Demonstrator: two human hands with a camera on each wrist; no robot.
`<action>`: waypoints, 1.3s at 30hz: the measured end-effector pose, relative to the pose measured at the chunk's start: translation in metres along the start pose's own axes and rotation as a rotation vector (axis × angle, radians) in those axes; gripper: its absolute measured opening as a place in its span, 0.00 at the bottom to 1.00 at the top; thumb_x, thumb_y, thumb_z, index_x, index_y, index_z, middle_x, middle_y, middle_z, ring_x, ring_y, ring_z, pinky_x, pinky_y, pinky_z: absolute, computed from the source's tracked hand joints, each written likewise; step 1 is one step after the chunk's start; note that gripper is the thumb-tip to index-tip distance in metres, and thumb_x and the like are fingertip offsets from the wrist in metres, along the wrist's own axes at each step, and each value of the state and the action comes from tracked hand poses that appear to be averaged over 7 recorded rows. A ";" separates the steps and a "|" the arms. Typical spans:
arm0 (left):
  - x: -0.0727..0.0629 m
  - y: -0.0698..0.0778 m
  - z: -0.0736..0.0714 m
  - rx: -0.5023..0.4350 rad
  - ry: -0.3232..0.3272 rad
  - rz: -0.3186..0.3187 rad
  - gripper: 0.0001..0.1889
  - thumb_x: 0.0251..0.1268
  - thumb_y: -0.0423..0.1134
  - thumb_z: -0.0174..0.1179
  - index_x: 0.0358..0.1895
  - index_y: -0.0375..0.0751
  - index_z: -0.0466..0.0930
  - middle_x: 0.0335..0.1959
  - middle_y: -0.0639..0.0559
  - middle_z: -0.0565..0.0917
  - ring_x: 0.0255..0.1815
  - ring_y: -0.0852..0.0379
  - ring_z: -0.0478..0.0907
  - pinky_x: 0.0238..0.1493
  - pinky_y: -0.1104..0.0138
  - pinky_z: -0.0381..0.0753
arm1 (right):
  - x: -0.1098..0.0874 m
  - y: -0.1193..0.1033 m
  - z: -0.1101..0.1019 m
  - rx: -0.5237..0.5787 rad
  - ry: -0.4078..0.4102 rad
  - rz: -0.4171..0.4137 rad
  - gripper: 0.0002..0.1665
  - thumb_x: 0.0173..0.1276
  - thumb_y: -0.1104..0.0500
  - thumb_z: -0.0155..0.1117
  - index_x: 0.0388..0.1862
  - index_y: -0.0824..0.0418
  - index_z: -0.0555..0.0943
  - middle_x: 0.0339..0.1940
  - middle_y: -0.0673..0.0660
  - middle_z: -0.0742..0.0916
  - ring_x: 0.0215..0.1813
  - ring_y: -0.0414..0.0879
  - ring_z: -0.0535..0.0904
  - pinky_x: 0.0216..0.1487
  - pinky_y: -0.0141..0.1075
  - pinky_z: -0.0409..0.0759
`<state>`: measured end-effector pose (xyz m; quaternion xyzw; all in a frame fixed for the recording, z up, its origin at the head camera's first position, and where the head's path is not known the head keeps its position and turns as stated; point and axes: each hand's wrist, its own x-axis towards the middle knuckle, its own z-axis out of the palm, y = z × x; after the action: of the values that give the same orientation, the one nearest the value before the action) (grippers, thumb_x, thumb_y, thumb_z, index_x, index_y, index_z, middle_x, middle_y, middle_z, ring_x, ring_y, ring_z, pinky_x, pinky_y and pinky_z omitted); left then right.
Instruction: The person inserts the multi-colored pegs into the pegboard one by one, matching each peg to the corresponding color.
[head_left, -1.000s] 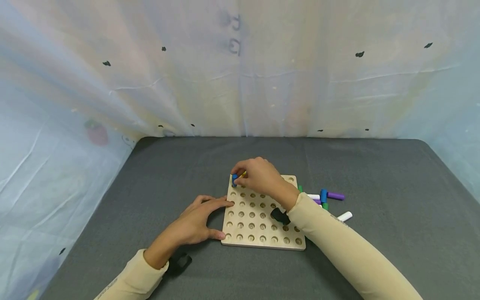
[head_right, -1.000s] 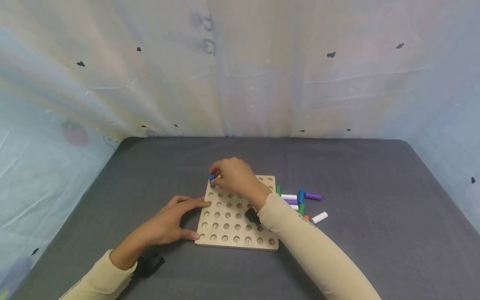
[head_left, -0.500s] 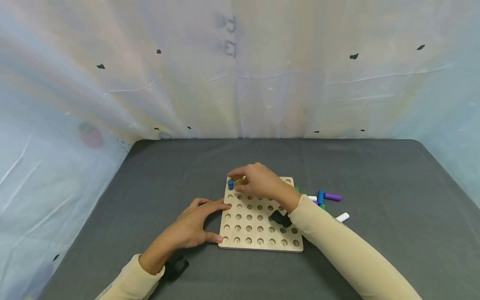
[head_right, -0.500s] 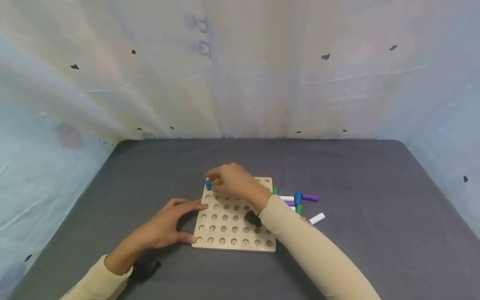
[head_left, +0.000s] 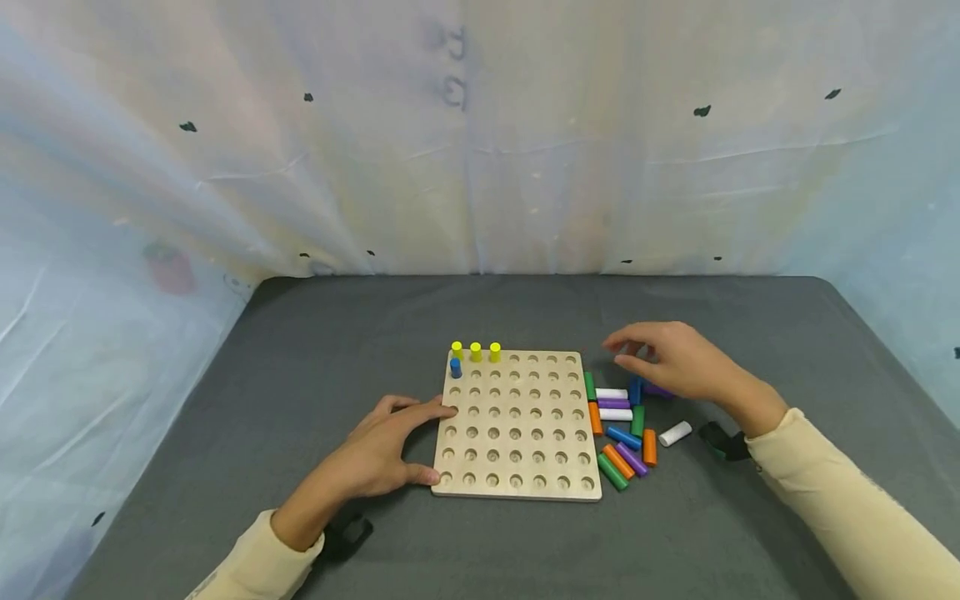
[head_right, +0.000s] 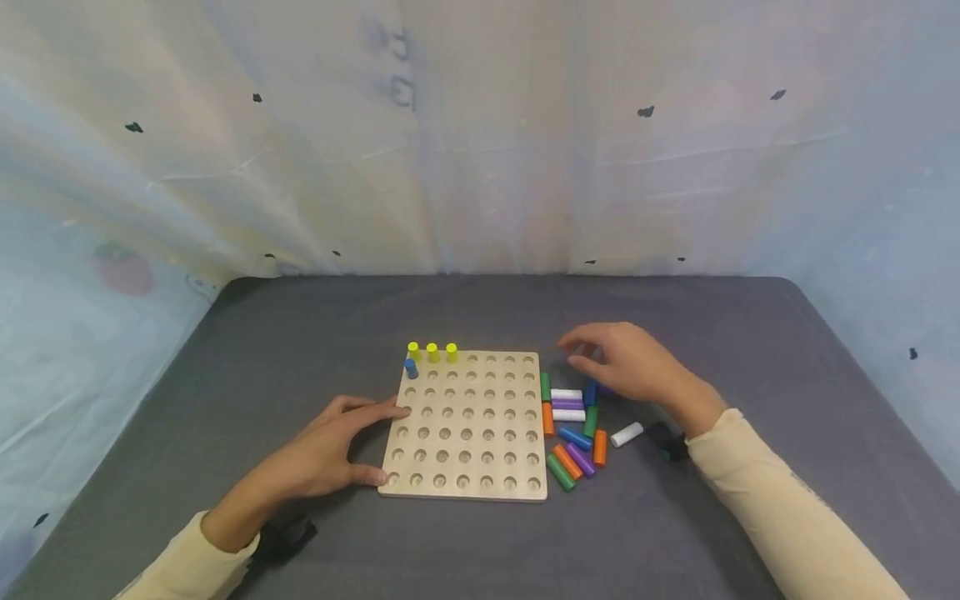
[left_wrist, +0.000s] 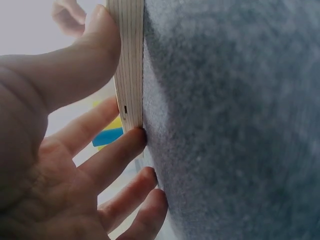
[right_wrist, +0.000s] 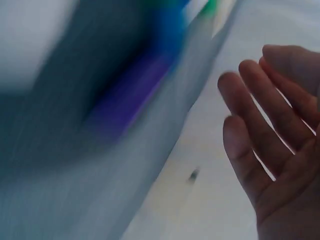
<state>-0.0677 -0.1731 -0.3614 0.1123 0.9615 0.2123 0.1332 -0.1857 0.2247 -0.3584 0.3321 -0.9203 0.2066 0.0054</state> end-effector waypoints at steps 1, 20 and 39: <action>0.000 0.000 0.000 0.003 -0.001 -0.004 0.41 0.48 0.49 0.78 0.69 0.74 0.69 0.74 0.62 0.69 0.73 0.52 0.62 0.60 0.44 0.73 | -0.004 0.009 -0.003 -0.051 0.008 0.015 0.16 0.72 0.56 0.64 0.57 0.53 0.84 0.49 0.50 0.89 0.46 0.43 0.85 0.45 0.45 0.83; 0.000 -0.015 -0.022 0.162 -0.115 0.185 0.35 0.61 0.60 0.64 0.73 0.74 0.64 0.68 0.54 0.75 0.67 0.51 0.73 0.54 0.47 0.78 | -0.033 0.040 0.014 -0.118 0.227 0.073 0.16 0.77 0.49 0.56 0.54 0.54 0.84 0.51 0.56 0.87 0.56 0.54 0.81 0.57 0.57 0.77; -0.020 0.002 0.019 0.423 0.310 0.316 0.24 0.67 0.59 0.60 0.62 0.55 0.79 0.61 0.48 0.83 0.59 0.45 0.81 0.54 0.47 0.81 | -0.033 0.036 0.018 -0.007 0.052 -0.170 0.17 0.60 0.60 0.73 0.46 0.42 0.87 0.52 0.43 0.86 0.56 0.41 0.78 0.57 0.49 0.77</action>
<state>-0.0432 -0.1696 -0.3725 0.2521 0.9639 0.0400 -0.0763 -0.1801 0.2625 -0.3931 0.4035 -0.8891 0.2108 0.0478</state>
